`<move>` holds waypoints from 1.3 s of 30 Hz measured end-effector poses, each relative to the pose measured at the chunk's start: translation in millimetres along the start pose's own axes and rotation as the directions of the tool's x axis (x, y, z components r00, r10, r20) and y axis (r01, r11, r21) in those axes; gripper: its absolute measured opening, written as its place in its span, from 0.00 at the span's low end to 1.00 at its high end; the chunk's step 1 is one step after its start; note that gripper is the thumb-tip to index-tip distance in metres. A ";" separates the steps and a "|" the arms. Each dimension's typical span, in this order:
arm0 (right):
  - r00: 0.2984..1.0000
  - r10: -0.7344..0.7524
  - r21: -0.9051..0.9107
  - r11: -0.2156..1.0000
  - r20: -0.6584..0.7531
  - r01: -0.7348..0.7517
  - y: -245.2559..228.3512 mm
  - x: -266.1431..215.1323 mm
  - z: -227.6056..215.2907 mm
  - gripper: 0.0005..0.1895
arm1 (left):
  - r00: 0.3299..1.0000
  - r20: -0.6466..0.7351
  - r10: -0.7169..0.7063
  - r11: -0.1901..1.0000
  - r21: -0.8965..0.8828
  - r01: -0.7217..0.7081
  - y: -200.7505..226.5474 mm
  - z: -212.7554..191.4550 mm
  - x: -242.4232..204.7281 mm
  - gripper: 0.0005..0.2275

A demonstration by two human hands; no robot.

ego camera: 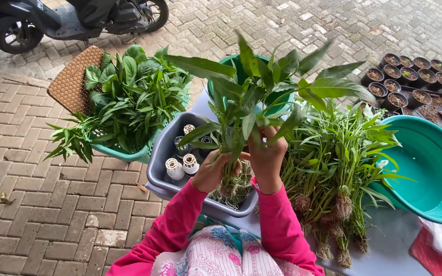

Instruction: The person is preparing water spinach plants for a hydroponic system by inserting the roots into plastic net pots.

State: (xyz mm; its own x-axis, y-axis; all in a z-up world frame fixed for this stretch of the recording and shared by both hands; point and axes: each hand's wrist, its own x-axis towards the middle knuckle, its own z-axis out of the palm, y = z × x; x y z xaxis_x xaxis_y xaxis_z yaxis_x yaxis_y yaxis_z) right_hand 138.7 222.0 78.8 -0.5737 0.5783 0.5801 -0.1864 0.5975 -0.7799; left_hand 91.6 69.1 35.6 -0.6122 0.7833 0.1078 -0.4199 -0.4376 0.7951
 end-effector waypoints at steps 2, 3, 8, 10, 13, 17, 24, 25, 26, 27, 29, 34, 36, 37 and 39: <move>1.000 -0.006 0.039 0.999 0.014 0.006 -3.9 4.6 -3.1 0.04 | 1.000 -0.001 0.010 1.000 0.002 -0.010 -19.6 -16.0 1.5 0.16; 0.999 -0.013 0.079 0.997 0.031 0.011 -6.0 6.0 -4.9 0.04 | 1.000 -0.005 0.021 1.000 0.004 -0.021 -29.9 -23.9 1.3 0.15; 0.990 0.087 0.460 0.879 0.108 -0.128 -27.7 16.0 -11.5 0.05 | 1.000 -0.005 -0.020 0.995 -0.096 0.019 -10.6 2.4 3.4 0.20; 0.980 0.155 0.453 0.870 0.126 -0.196 -28.4 17.5 -14.1 0.06 | 0.999 -0.011 -0.032 0.994 -0.101 0.031 -4.6 10.7 3.2 0.21; 0.991 0.055 0.485 0.868 0.119 -0.106 -17.3 16.4 -14.0 0.06 | 1.000 -0.004 0.004 0.998 -0.064 -0.005 -0.3 16.6 4.0 0.22; 0.961 0.238 0.575 0.771 0.141 -0.275 -0.3 12.8 -9.1 0.07 | 0.999 -0.025 -0.046 0.993 -0.106 0.043 -0.2 19.2 6.4 0.23; 0.988 0.152 0.304 0.943 -0.038 -0.134 16.6 7.0 -4.7 0.08 | 0.995 -0.048 -0.089 0.986 -0.147 0.081 -4.4 16.4 8.5 0.24; 0.988 0.152 0.304 0.943 -0.039 -0.133 21.4 5.5 -5.3 0.08 | 0.995 -0.047 -0.089 0.986 -0.146 0.081 -4.6 16.4 9.3 0.24; 0.987 0.161 0.309 0.939 0.001 -0.154 26.2 4.1 -5.8 0.09 | 0.995 -0.060 -0.074 0.990 -0.127 0.066 -4.8 16.5 10.2 0.24; 0.984 0.171 0.312 0.934 0.042 -0.176 31.0 1.8 -6.8 0.09 | 0.995 -0.073 -0.061 0.993 -0.108 0.053 -5.6 16.8 10.3 0.23; 0.994 0.099 0.262 0.959 0.043 -0.107 4.7 8.9 -8.1 0.07 | 0.994 -0.092 -0.061 0.993 -0.106 0.051 -15.2 9.4 10.8 0.23; 1.000 0.003 0.154 0.988 0.008 -0.004 -9.2 15.1 -5.8 0.04 | 0.994 -0.092 -0.064 0.996 -0.075 0.057 -20.2 9.9 10.9 0.22; 0.998 0.061 0.221 0.973 0.009 -0.061 -2.0 11.9 -4.5 0.06 | 0.994 -0.098 -0.054 0.997 -0.053 0.049 -29.2 3.6 9.8 0.22; 0.998 0.061 0.221 0.973 0.009 -0.062 0.3 10.7 -4.0 0.06 | 0.994 -0.098 -0.054 0.997 -0.054 0.049 -25.7 7.0 9.4 0.22; 0.998 0.070 0.302 0.951 -0.004 -0.065 5.3 8.8 -3.1 0.06 | 0.992 -0.095 -0.082 0.996 -0.040 0.079 -18.9 13.9 9.2 0.22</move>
State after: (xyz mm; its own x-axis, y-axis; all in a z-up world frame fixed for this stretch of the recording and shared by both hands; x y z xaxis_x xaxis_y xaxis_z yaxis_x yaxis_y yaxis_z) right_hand 135.1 231.9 80.5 -0.5817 0.6211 0.5253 -0.3806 0.3629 -0.8505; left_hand 103.2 90.7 29.9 -0.6363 0.7713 -0.0153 -0.4937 -0.3919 0.7764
